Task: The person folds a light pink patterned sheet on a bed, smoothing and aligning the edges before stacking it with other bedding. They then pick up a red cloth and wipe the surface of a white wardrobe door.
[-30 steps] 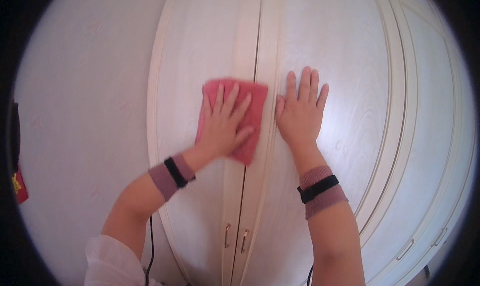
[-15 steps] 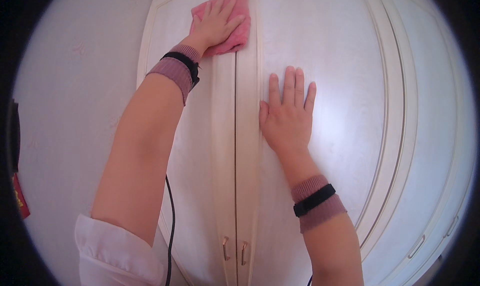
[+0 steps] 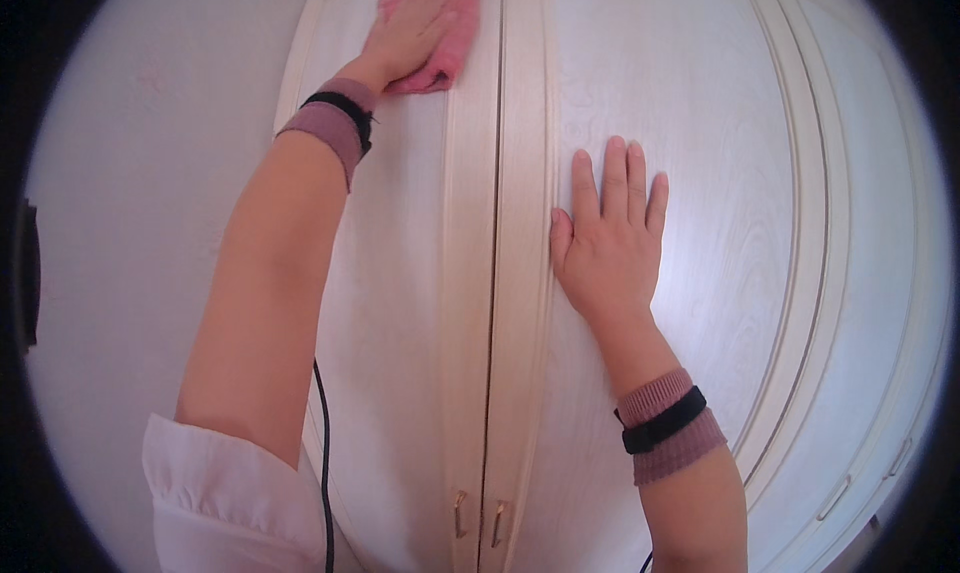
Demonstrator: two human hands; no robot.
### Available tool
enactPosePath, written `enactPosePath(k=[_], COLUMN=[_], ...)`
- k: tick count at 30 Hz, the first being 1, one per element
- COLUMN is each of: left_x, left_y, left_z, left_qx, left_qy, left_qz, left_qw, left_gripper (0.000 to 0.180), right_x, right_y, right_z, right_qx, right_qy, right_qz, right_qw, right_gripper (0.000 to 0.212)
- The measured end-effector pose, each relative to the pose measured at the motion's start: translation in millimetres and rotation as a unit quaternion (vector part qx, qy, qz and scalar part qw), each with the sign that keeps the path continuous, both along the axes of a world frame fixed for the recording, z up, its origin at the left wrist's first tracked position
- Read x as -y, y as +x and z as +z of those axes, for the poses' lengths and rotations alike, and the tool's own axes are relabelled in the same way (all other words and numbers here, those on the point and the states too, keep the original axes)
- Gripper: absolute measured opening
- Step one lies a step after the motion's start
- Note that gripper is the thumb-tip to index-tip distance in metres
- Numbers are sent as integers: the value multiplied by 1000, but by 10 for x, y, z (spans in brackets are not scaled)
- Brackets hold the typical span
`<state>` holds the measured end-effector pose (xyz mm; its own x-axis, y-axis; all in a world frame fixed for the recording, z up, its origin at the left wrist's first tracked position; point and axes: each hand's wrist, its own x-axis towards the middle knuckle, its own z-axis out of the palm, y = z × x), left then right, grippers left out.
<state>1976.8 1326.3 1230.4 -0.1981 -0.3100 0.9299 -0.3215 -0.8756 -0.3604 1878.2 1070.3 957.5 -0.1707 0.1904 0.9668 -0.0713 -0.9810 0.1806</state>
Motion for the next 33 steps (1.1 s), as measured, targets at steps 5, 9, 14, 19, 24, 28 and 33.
enactPosePath(k=[5,9,14,19,24,28,33], left_x=[-914,-1532,-1618,-692,-158,277,448], left_y=[315,447,372,55,-136,-231,-219], left_z=[-124,-450,-532,-559,-614,-750,-856], left_qx=[-60,-119,-161,-176,-98,-95,-59], left_qy=[-89,-159,-226,-244,-130,-64,9], left_qz=[32,83,129,-7,-16,-108,-160], left_qw=[994,977,952,954,987,988,985], left_gripper=[69,70,72,76,75,78,71], right_x=[23,19,-57,-17,-32,-6,27], right_y=[-18,-27,-37,-29,-30,-2,0], right_z=[-8,-9,-15,-28,-7,-16,-4], right_qx=[0,0,9,14,18,19,9], right_qy=[-2,-2,-4,-5,-4,0,2], right_qz=[-14,-13,6,2,14,9,0], right_qw=[1000,1000,1000,1000,1000,1000,1000], right_gripper=[56,56,55,55,55,56,57])
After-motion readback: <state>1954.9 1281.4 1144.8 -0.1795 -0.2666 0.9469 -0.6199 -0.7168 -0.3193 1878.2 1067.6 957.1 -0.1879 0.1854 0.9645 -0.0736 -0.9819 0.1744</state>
